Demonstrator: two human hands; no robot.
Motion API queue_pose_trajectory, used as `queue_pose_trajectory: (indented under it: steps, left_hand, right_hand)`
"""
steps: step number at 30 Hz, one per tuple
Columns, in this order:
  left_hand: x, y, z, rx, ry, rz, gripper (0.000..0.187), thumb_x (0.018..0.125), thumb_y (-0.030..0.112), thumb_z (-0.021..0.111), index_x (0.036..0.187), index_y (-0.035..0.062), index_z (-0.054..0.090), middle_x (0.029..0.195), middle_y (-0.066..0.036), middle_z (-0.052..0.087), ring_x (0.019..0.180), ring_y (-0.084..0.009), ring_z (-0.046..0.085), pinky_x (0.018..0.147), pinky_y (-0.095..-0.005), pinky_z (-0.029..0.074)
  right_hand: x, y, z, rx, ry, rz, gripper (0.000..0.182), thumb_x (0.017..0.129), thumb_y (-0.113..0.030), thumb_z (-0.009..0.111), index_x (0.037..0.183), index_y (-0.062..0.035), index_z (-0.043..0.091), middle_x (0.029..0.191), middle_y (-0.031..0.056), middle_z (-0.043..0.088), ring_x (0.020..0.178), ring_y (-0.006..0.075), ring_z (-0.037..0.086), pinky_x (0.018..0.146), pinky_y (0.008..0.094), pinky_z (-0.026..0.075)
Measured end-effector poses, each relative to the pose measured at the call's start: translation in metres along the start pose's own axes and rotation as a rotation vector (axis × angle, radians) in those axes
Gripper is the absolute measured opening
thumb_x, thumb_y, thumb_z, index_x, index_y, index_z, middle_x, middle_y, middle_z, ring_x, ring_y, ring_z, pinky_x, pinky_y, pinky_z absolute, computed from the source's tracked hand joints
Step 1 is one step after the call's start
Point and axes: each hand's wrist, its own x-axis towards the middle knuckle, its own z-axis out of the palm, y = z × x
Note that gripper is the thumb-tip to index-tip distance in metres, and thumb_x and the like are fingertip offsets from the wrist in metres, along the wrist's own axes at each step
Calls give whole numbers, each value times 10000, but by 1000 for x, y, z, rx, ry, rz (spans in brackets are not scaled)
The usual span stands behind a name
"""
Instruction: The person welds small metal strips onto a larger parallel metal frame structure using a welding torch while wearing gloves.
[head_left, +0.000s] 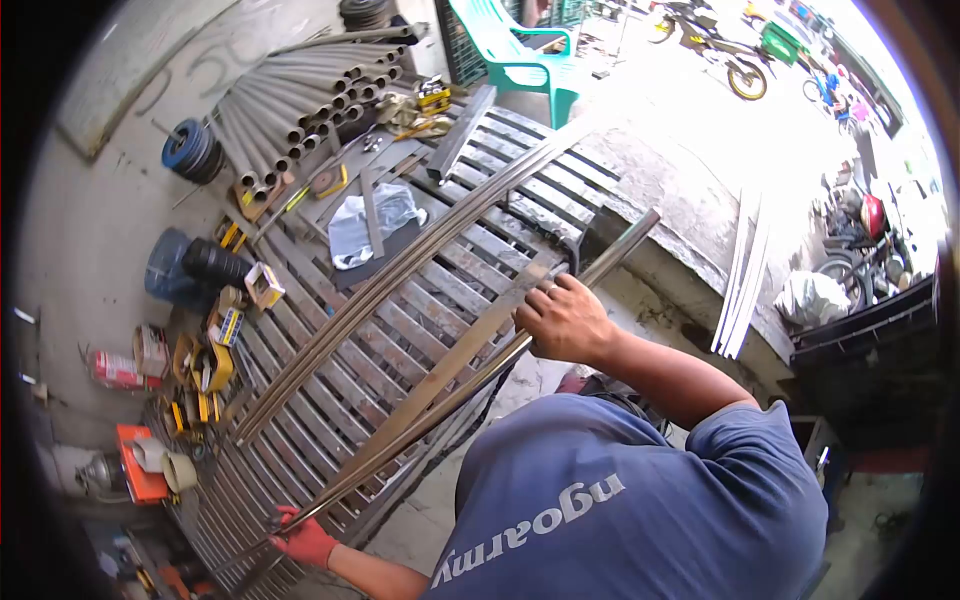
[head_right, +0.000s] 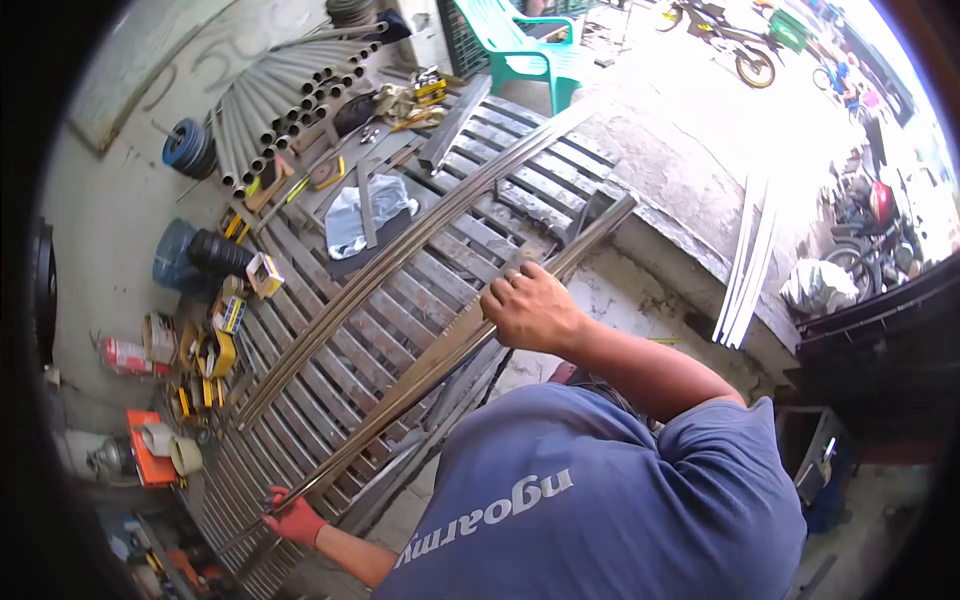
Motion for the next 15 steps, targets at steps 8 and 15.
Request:
queue_pose_trajectory:
  steps: [8, 15]
  left_hand:
    - [-128, -107, 356, 221, 228, 356, 503, 1159, 504, 559, 1110, 9, 637, 880, -112, 696, 802, -235, 651, 1219, -483, 506]
    - [-207, -141, 398, 398, -660, 320, 557, 1137, 529, 607, 1546, 152, 591, 1626, -107, 570, 1364, -387, 610, 1253, -554, 398]
  right_hand:
    - [-74, 113, -31, 85, -148, 362, 225, 816, -194, 743, 989, -54, 706, 986, 127, 733, 996, 332, 729, 977, 467, 506]
    - [-173, 148, 46, 315, -464, 232, 259, 931, -356, 788, 1059, -132, 788, 1042, 92, 792, 1095, 306, 783, 1001, 573, 483]
